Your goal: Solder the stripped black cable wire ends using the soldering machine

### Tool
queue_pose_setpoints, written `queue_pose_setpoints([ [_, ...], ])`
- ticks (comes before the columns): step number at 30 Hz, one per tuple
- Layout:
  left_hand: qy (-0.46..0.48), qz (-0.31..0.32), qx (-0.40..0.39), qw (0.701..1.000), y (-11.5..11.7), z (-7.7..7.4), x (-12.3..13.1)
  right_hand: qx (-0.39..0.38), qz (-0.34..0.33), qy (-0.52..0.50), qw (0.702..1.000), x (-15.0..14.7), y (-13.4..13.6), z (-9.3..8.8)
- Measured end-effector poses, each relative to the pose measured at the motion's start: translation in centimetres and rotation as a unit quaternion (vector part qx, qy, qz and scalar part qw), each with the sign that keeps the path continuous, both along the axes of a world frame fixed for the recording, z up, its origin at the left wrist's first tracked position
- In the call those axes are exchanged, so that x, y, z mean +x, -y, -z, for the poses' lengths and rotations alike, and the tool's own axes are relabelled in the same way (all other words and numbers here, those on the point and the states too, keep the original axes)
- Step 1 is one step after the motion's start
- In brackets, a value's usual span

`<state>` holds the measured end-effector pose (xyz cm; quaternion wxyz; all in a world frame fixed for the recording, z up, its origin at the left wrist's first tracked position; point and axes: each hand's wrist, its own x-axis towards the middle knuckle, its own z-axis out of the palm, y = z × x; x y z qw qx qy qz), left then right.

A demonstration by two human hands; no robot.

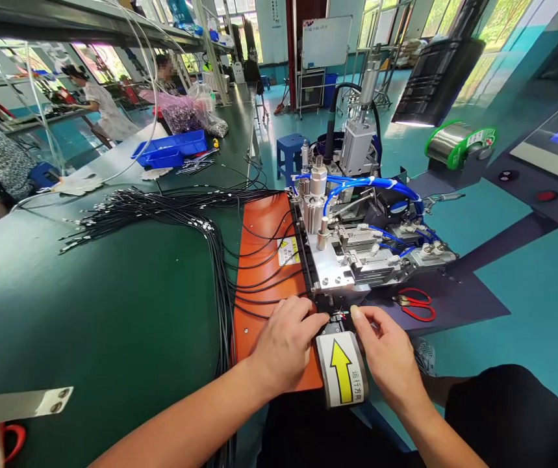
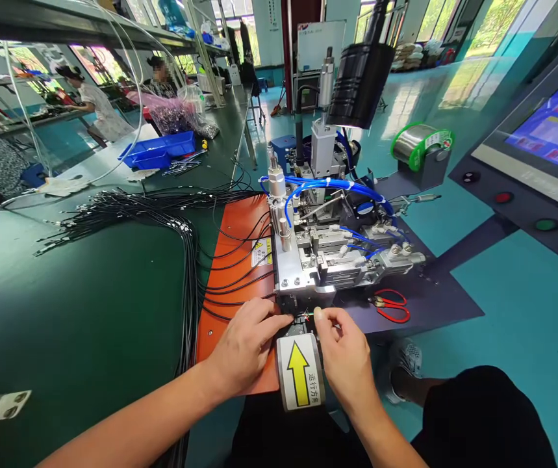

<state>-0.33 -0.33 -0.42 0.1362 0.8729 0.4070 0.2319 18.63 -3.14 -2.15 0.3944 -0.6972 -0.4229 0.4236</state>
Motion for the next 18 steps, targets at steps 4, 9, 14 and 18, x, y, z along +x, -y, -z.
queue_pose_setpoints([
  [4, -0.001, 0.002, -0.001, 1.0, -0.1, 0.0, 0.0, 0.014, -0.042, 0.018, 0.999, 0.0, 0.4, -0.9],
  [9, 0.001, 0.007, 0.003, 1.0, -0.1, 0.0, -0.1, 0.007, -0.046, 0.045, 0.998, -0.3, 0.1, -1.5],
  [14, 0.0, 0.006, 0.007, 1.0, 0.0, 0.1, -0.1, 0.01, -0.051, 0.05, 0.997, -0.2, 0.0, -1.3],
  [18, 0.0, 0.007, 0.007, 1.0, 0.0, 0.1, -0.1, 0.027, -0.069, 0.046, 0.996, 0.0, -0.2, -1.0],
])
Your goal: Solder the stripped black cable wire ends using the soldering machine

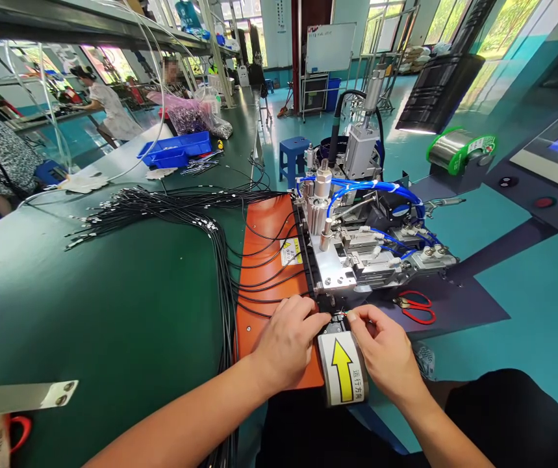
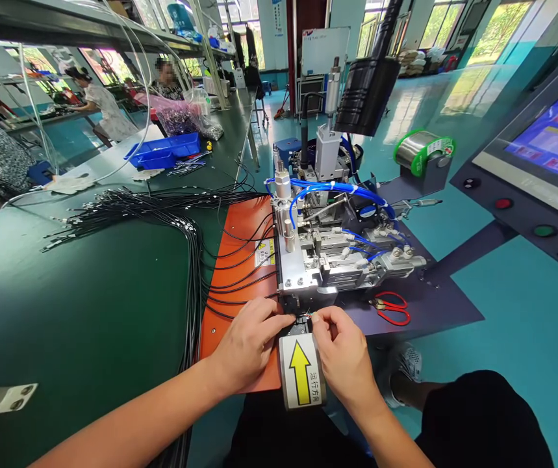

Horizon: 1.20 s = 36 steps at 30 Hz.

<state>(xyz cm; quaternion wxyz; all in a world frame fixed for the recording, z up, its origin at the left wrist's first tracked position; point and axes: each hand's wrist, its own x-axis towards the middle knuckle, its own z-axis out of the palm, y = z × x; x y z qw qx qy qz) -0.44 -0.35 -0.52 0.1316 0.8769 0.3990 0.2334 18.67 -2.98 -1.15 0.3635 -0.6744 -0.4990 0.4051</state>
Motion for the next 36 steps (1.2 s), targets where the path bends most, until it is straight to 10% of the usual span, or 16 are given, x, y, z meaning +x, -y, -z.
queue_pose_setpoints([
  [36, -0.02, -0.007, 0.011, 1.0, 0.2, -0.5, -0.1, 0.004, -0.02, 0.005, 1.0, 0.7, -1.5, 0.7],
])
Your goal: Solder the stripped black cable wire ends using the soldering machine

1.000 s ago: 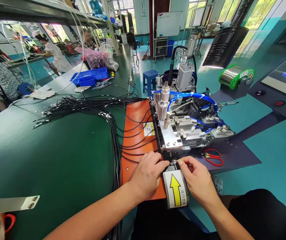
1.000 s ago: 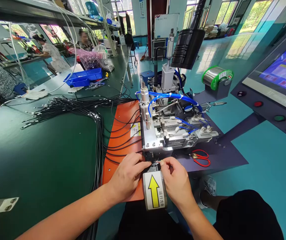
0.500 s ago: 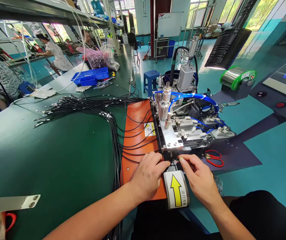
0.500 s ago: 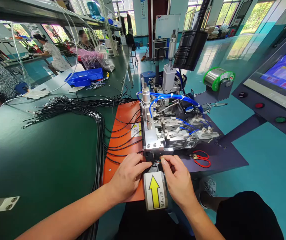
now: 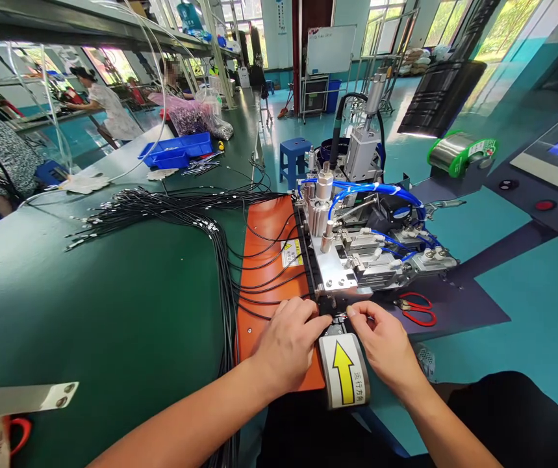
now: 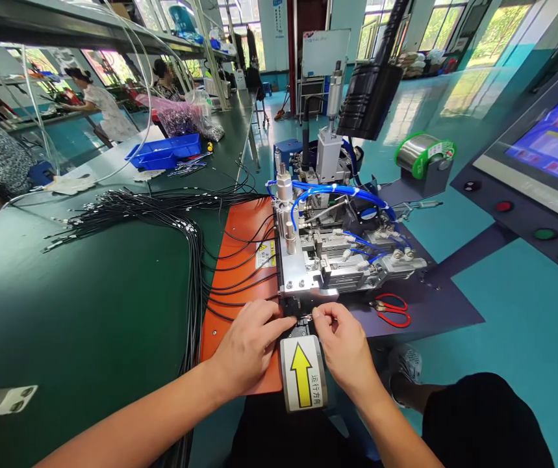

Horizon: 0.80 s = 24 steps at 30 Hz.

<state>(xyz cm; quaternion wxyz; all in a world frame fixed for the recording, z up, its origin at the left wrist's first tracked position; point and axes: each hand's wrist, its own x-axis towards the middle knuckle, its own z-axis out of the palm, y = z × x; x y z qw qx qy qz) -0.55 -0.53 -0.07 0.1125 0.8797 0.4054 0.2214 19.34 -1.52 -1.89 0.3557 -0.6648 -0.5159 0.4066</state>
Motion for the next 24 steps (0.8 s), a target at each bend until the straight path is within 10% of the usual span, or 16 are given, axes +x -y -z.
queue_pose_setpoints([
  [24, -0.088, -0.011, -0.085, 0.992, 0.0, -3.9, -0.5, 0.009, 0.065, -0.007, 0.998, 0.8, 2.5, -2.4],
])
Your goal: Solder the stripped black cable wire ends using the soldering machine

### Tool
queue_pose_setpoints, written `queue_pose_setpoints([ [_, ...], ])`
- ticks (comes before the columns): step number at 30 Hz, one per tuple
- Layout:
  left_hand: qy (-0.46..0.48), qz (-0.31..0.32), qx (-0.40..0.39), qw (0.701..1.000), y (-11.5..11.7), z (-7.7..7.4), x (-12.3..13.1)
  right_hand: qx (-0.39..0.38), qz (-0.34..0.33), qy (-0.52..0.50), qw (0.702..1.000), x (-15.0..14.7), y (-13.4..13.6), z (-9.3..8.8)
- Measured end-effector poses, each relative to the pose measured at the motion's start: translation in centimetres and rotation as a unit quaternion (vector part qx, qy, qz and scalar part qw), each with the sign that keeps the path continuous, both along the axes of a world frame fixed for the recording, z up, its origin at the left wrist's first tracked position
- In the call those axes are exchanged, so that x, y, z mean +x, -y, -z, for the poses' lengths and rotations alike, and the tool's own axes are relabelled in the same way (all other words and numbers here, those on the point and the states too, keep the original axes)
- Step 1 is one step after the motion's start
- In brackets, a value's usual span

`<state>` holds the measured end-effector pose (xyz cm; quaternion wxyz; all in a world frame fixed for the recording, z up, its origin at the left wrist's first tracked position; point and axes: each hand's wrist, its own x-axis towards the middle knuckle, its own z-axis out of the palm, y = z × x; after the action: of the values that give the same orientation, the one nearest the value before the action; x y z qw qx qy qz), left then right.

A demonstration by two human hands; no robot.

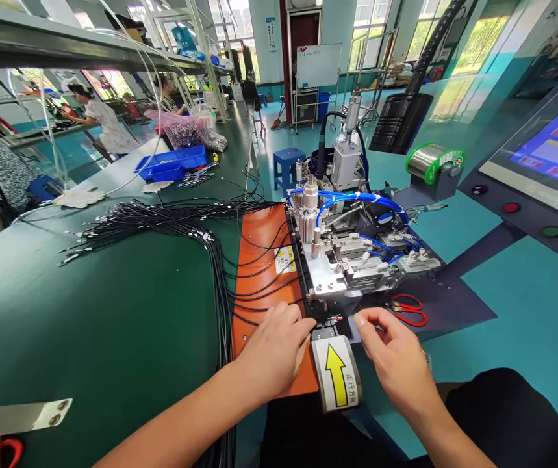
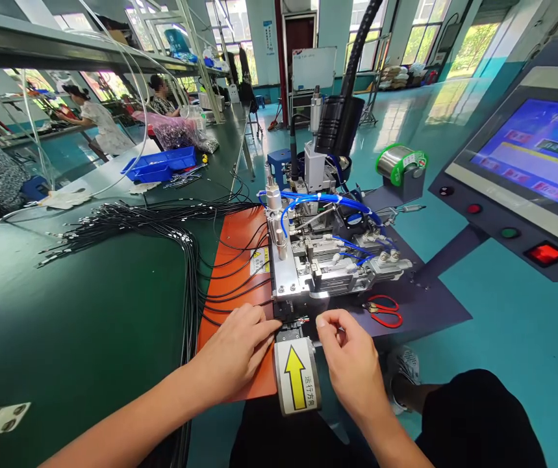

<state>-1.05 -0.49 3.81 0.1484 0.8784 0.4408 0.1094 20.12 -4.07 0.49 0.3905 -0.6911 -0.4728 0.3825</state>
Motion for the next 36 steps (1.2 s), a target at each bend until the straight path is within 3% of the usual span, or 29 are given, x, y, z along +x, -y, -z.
queue_pose_setpoints([
  [3, 0.028, -0.057, 0.001, 0.998, -1.4, -3.7, -2.5, 0.013, -0.037, 0.0, 0.999, -1.1, 1.8, -1.4],
  [6, 0.004, -0.192, 0.043, 0.981, -3.1, -7.7, -6.6, 0.049, -0.183, 0.004, 0.982, -3.0, 3.5, -1.7],
  [8, -0.066, -0.258, -0.009, 0.964, -3.8, -9.0, -9.2, 0.075, -0.29, 0.02, 0.954, -4.8, 4.0, -1.2],
  [11, -0.098, -0.297, -0.188, 0.931, -4.4, -8.5, -11.3, 0.083, -0.366, 0.041, 0.926, -8.4, 3.8, -0.6],
  [14, -0.074, -0.275, -0.287, 0.915, -4.6, -6.8, -11.6, 0.047, -0.355, 0.087, 0.93, -12.3, 2.4, -1.1],
  [17, -0.088, -0.217, -0.241, 0.942, -4.8, -6.1, -11.2, 0.017, -0.346, 0.148, 0.927, -15.5, 0.6, -2.3],
  [21, -0.121, -0.122, -0.185, 0.968, -4.9, -6.5, -11.2, -0.028, -0.33, 0.187, 0.925, -17.8, -1.0, -3.3],
  [27, -0.066, 0.018, -0.186, 0.98, -4.5, -6.9, -10.9, -0.006, -0.301, 0.111, 0.947, -16.3, -2.3, -2.4],
  [32, -0.03, 0.011, -0.175, 0.984, -4.7, -6.2, -9.2, 0.003, -0.28, -0.025, 0.96, -12.7, -3.7, -2.8],
  [36, 0.005, 0.025, -0.174, 0.984, -5.2, -5.1, -8.6, 0.002, -0.27, -0.063, 0.961, -10.2, -3.5, -3.4],
])
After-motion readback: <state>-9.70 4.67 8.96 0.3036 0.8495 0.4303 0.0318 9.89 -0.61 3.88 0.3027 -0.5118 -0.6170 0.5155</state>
